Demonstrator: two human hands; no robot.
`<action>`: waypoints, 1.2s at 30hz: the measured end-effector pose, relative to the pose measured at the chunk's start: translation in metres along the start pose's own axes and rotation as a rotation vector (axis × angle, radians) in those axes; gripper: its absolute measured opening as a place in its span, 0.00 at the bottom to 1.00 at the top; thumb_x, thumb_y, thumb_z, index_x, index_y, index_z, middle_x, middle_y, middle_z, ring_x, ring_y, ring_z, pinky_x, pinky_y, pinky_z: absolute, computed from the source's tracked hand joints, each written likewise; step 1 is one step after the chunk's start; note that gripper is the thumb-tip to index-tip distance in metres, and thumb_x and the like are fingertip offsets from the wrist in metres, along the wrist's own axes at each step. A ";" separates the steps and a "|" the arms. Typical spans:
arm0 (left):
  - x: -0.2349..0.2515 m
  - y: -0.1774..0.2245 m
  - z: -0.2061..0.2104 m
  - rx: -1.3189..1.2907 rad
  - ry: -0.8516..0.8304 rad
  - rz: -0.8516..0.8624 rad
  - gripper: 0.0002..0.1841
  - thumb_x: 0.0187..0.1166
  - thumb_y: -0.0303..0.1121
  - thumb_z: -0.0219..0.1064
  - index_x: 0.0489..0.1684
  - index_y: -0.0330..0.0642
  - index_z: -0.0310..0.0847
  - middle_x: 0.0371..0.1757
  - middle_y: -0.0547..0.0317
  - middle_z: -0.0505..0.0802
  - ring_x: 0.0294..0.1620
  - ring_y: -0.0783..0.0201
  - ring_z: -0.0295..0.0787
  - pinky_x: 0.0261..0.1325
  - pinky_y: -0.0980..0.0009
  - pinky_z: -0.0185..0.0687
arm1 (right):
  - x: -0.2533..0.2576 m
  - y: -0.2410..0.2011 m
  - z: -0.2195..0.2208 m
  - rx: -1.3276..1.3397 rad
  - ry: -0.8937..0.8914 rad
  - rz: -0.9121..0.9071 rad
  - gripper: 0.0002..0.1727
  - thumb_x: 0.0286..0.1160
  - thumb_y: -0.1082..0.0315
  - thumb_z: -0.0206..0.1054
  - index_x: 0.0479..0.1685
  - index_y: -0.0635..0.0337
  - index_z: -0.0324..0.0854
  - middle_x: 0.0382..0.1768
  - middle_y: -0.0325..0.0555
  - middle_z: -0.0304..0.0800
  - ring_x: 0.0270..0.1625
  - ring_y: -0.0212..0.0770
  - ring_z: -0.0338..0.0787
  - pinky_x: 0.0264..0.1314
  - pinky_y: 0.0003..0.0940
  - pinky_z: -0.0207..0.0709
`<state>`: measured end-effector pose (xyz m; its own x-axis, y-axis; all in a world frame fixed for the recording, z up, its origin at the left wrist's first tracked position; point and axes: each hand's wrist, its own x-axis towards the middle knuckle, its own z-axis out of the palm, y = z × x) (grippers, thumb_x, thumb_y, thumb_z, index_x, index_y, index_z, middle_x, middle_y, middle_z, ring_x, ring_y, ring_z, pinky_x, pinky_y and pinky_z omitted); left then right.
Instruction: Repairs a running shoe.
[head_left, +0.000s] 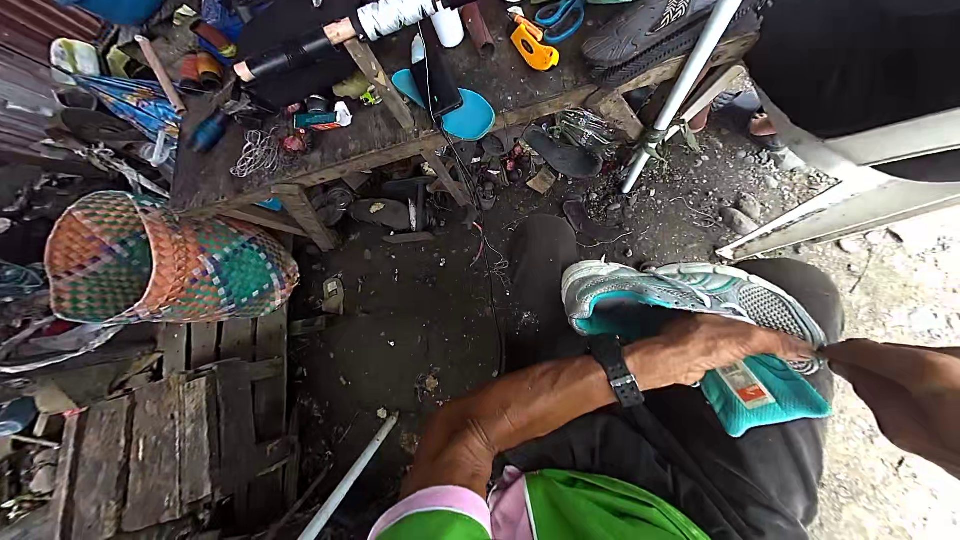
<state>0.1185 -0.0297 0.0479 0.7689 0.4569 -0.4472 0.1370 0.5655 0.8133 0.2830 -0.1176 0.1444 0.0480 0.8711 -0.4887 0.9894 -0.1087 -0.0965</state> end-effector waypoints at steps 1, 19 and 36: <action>0.001 0.000 0.000 0.009 -0.001 -0.002 0.09 0.74 0.31 0.75 0.43 0.33 0.89 0.42 0.55 0.93 0.45 0.69 0.88 0.56 0.66 0.82 | 0.001 -0.001 0.001 -0.006 0.001 0.004 0.14 0.82 0.66 0.59 0.46 0.59 0.91 0.34 0.66 0.93 0.38 0.73 0.92 0.32 0.70 0.76; -0.003 0.005 -0.004 -0.026 0.003 -0.047 0.11 0.76 0.35 0.74 0.46 0.35 0.88 0.41 0.57 0.93 0.42 0.68 0.88 0.53 0.66 0.83 | 0.013 0.003 0.014 -0.096 0.211 -0.129 0.08 0.69 0.67 0.65 0.25 0.58 0.84 0.18 0.55 0.85 0.25 0.64 0.90 0.20 0.60 0.73; -0.068 0.011 -0.102 1.104 0.139 0.448 0.12 0.79 0.43 0.69 0.43 0.47 0.94 0.41 0.58 0.94 0.46 0.65 0.91 0.54 0.63 0.87 | 0.002 0.037 0.020 -0.050 0.432 -0.333 0.14 0.80 0.61 0.56 0.36 0.52 0.88 0.27 0.42 0.86 0.25 0.47 0.88 0.20 0.46 0.76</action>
<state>0.0042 0.0159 0.0491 0.8204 0.5713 -0.0244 0.3886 -0.5257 0.7567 0.3171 -0.1291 0.1224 -0.2274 0.9731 -0.0372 0.9656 0.2204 -0.1383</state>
